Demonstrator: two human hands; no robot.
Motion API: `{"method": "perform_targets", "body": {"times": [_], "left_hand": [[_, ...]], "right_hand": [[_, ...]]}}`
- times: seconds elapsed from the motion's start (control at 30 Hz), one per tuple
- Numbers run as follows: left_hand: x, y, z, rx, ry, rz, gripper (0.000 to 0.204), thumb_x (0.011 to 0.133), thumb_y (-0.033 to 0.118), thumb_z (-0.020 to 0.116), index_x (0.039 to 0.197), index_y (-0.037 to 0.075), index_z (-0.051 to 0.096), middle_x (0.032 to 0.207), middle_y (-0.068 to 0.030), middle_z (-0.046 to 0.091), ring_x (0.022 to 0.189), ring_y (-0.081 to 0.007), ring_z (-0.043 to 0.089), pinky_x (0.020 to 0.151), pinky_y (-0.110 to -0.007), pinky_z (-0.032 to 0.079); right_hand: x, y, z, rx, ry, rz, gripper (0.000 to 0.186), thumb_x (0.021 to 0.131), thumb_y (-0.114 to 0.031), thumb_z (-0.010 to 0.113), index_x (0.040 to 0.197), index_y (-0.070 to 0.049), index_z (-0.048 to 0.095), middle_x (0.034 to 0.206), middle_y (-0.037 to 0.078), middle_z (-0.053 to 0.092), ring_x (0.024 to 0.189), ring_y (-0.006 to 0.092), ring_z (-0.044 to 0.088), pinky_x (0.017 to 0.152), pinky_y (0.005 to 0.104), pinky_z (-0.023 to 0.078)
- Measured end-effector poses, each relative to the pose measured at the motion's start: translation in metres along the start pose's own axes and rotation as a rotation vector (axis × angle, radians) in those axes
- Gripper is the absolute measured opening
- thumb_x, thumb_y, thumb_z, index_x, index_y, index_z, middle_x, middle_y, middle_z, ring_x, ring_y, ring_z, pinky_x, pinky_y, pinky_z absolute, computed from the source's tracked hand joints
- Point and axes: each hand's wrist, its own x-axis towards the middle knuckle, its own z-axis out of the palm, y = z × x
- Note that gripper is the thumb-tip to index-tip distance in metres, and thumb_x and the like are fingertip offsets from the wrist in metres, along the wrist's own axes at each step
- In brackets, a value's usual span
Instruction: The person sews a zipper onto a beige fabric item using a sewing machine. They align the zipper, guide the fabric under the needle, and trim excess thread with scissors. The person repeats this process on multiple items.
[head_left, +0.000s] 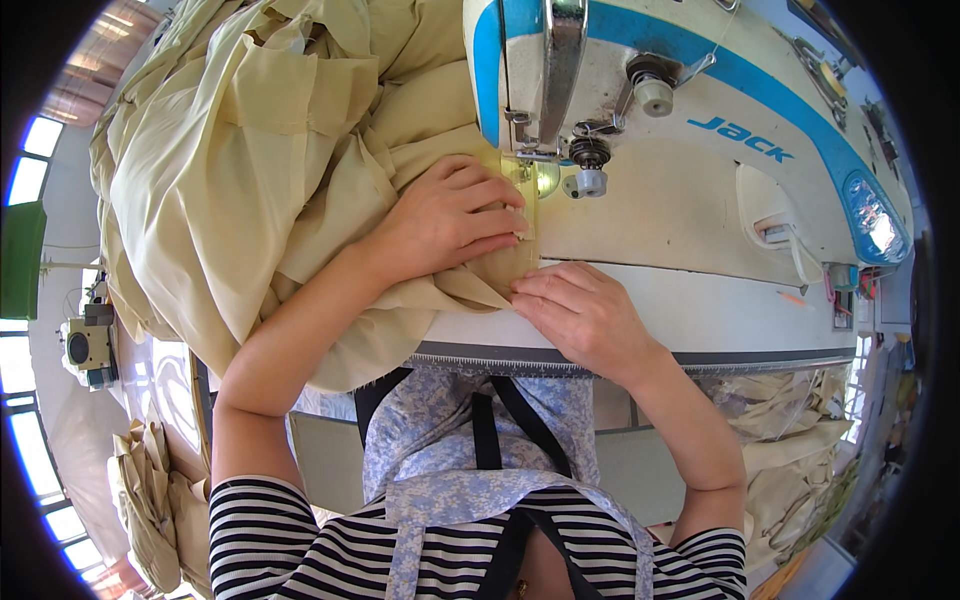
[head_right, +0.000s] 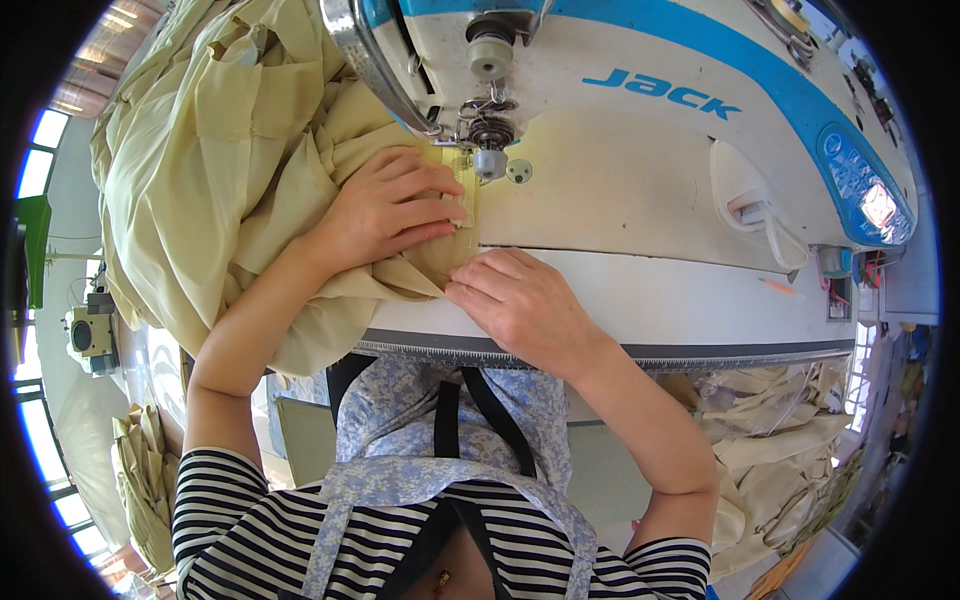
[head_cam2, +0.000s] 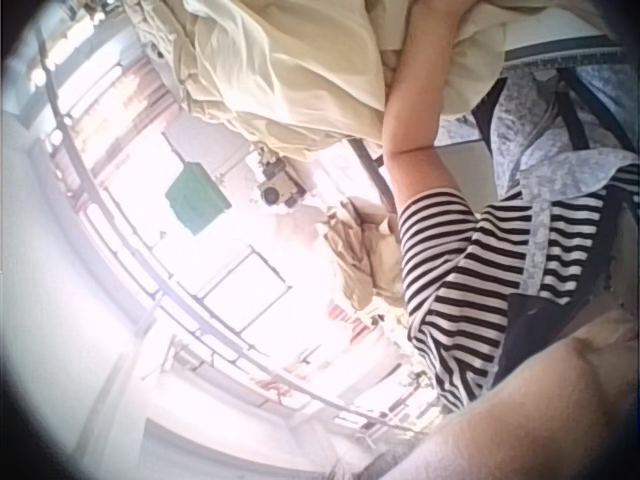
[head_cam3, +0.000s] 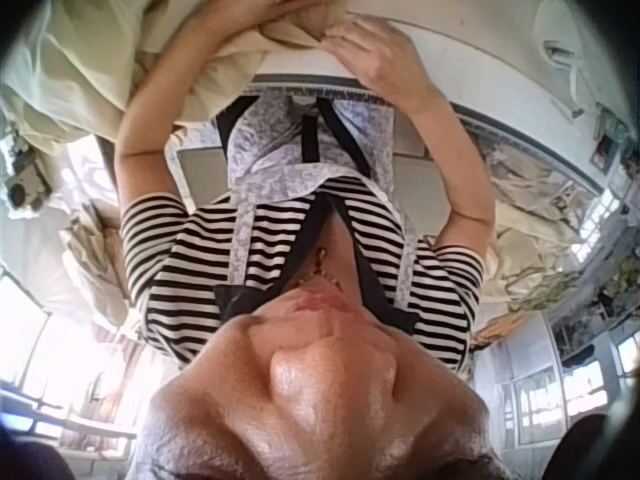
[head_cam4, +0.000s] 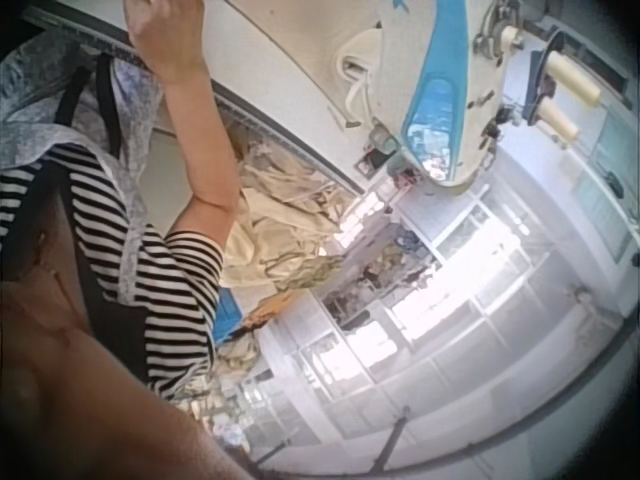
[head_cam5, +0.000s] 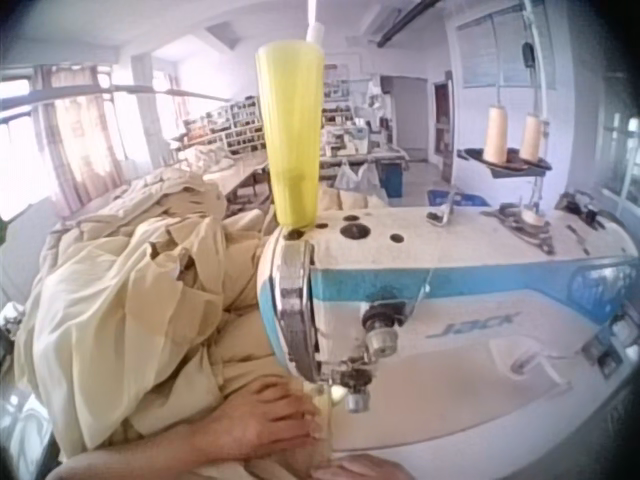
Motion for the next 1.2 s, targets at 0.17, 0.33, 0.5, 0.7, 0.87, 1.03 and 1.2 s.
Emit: {"method": "perform_targets", "body": {"times": [0.17, 0.33, 0.5, 0.7, 0.87, 1.03, 1.2], "left_hand": [[0.003, -0.007, 0.002, -0.013, 0.013, 0.005, 0.018, 0.084, 0.020, 0.075, 0.101, 0.017, 0.073, 0.112, -0.0004, 0.065, 0.102, -0.0249, 0.062, 0.096, -0.041, 0.047], [0.007, -0.021, 0.004, -0.060, 0.028, -0.014, 0.018, 0.083, 0.020, 0.077, 0.100, 0.016, 0.074, 0.110, -0.0004, 0.066, 0.097, -0.0249, 0.062, 0.089, -0.039, 0.049], [0.010, -0.032, 0.007, -0.048, 0.083, 0.052, 0.019, 0.081, 0.018, 0.078, 0.099, 0.014, 0.074, 0.105, 0.0001, 0.068, 0.094, -0.0256, 0.062, 0.084, -0.038, 0.050], [0.013, -0.037, 0.012, -0.018, 0.149, 0.026, 0.015, 0.079, 0.014, 0.076, 0.094, 0.012, 0.073, 0.098, -0.0008, 0.067, 0.096, -0.0258, 0.062, 0.090, -0.039, 0.052], [0.011, -0.042, 0.012, -0.010, 0.131, 0.024, 0.016, 0.080, 0.013, 0.079, 0.094, 0.012, 0.073, 0.103, -0.0029, 0.070, 0.099, -0.0294, 0.064, 0.084, -0.040, 0.054], [0.013, -0.046, 0.014, -0.026, 0.172, -0.017, 0.014, 0.077, 0.013, 0.078, 0.090, 0.012, 0.072, 0.096, -0.0029, 0.067, 0.096, -0.0276, 0.063, 0.079, -0.038, 0.055], [0.018, -0.049, 0.016, 0.000, 0.217, 0.000, 0.013, 0.077, 0.013, 0.078, 0.089, 0.011, 0.072, 0.095, -0.0034, 0.067, 0.097, -0.0278, 0.063, 0.078, -0.038, 0.055]], "right_hand": [[0.006, 0.005, -0.002, 0.000, -0.002, -0.006, 0.019, 0.077, -0.007, 0.069, 0.094, -0.003, 0.072, 0.094, 0.004, 0.069, 0.092, 0.0212, 0.065, 0.081, 0.0334, 0.055], [0.016, 0.017, -0.002, -0.046, -0.006, -0.021, 0.014, 0.076, -0.007, 0.069, 0.090, -0.004, 0.071, 0.094, 0.004, 0.069, 0.090, 0.0213, 0.065, 0.079, 0.0336, 0.054], [0.021, 0.023, -0.002, -0.060, 0.016, -0.022, 0.012, 0.077, -0.007, 0.069, 0.089, -0.005, 0.071, 0.092, 0.004, 0.069, 0.088, 0.0218, 0.066, 0.079, 0.0341, 0.053], [0.028, 0.032, -0.003, -0.098, 0.020, -0.029, 0.011, 0.078, -0.006, 0.067, 0.088, -0.005, 0.070, 0.092, 0.004, 0.070, 0.088, 0.0207, 0.067, 0.080, 0.0337, 0.053], [0.029, 0.037, -0.002, -0.120, 0.039, -0.032, 0.011, 0.078, -0.006, 0.067, 0.088, -0.005, 0.070, 0.092, 0.004, 0.070, 0.089, 0.0204, 0.067, 0.080, 0.0335, 0.053], [0.031, 0.042, 0.001, -0.157, 0.038, -0.009, 0.011, 0.077, -0.006, 0.068, 0.087, -0.006, 0.071, 0.092, 0.004, 0.070, 0.088, 0.0209, 0.067, 0.080, 0.0338, 0.053], [0.032, 0.045, 0.003, -0.168, 0.050, 0.015, 0.012, 0.077, -0.005, 0.068, 0.087, -0.006, 0.072, 0.092, 0.004, 0.071, 0.087, 0.0214, 0.068, 0.079, 0.0336, 0.053]]}}
